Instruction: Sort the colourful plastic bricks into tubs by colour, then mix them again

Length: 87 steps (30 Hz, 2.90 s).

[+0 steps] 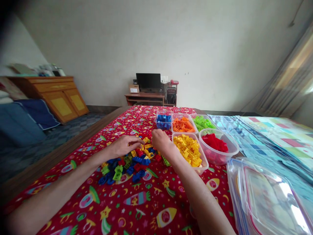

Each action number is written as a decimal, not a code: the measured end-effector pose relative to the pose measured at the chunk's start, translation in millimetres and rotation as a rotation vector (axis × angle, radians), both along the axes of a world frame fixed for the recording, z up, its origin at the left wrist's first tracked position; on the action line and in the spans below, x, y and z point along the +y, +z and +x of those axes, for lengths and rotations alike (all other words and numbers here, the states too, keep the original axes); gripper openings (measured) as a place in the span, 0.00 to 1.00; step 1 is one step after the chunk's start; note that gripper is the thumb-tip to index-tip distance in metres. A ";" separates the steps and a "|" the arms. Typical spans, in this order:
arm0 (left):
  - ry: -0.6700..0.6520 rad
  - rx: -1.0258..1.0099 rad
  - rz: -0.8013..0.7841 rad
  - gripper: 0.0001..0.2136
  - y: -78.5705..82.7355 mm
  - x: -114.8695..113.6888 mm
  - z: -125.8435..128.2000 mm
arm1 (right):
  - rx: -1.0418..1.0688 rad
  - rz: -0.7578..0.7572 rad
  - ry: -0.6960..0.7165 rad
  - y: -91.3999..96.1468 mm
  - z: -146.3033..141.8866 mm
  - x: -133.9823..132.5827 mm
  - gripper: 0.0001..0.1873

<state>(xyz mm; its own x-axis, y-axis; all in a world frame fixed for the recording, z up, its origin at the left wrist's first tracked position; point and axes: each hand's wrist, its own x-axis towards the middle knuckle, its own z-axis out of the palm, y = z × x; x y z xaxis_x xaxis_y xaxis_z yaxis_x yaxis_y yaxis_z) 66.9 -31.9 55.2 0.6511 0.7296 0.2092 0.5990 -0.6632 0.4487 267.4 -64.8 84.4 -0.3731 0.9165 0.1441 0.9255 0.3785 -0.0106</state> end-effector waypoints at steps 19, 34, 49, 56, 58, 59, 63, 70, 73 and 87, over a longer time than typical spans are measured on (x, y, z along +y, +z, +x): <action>-0.074 0.267 0.131 0.17 -24.2 31.5 -7.1 | -0.104 -0.202 -0.026 -18.2 -23.3 -10.1 0.19; -0.010 0.290 0.030 0.14 -21.6 36.4 -19.6 | -0.083 -0.226 0.072 -31.0 -17.2 0.5 0.23; 0.084 0.361 -0.011 0.21 -9.4 23.4 -12.3 | -0.038 -0.024 -0.065 -12.1 -2.8 1.5 0.17; 0.150 0.031 -0.016 0.13 -11.8 26.7 -7.3 | 0.084 0.069 -0.152 -7.0 2.9 -0.4 0.17; 0.164 -0.085 -0.076 0.13 -14.4 30.9 -6.6 | 0.118 0.076 -0.126 -15.3 3.1 4.4 0.15; 0.167 -0.138 -0.105 0.14 -15.8 32.9 -6.6 | 0.128 0.080 -0.107 -20.2 3.1 7.4 0.14; 0.177 -0.370 -0.306 0.20 -18.5 36.5 -7.9 | 0.161 0.127 -0.042 -35.1 2.8 17.5 0.13; 0.072 -0.756 -0.778 0.21 -7.2 19.7 -1.3 | 0.190 0.237 -0.003 -26.3 -10.4 4.2 0.14; 0.059 -0.819 -0.823 0.19 -6.4 14.4 6.3 | 0.234 0.165 0.074 -22.0 -19.1 0.9 0.13; 0.276 -0.558 -0.558 0.12 -10.5 25.1 -3.6 | 0.212 0.039 -0.059 -16.7 -15.2 5.0 0.14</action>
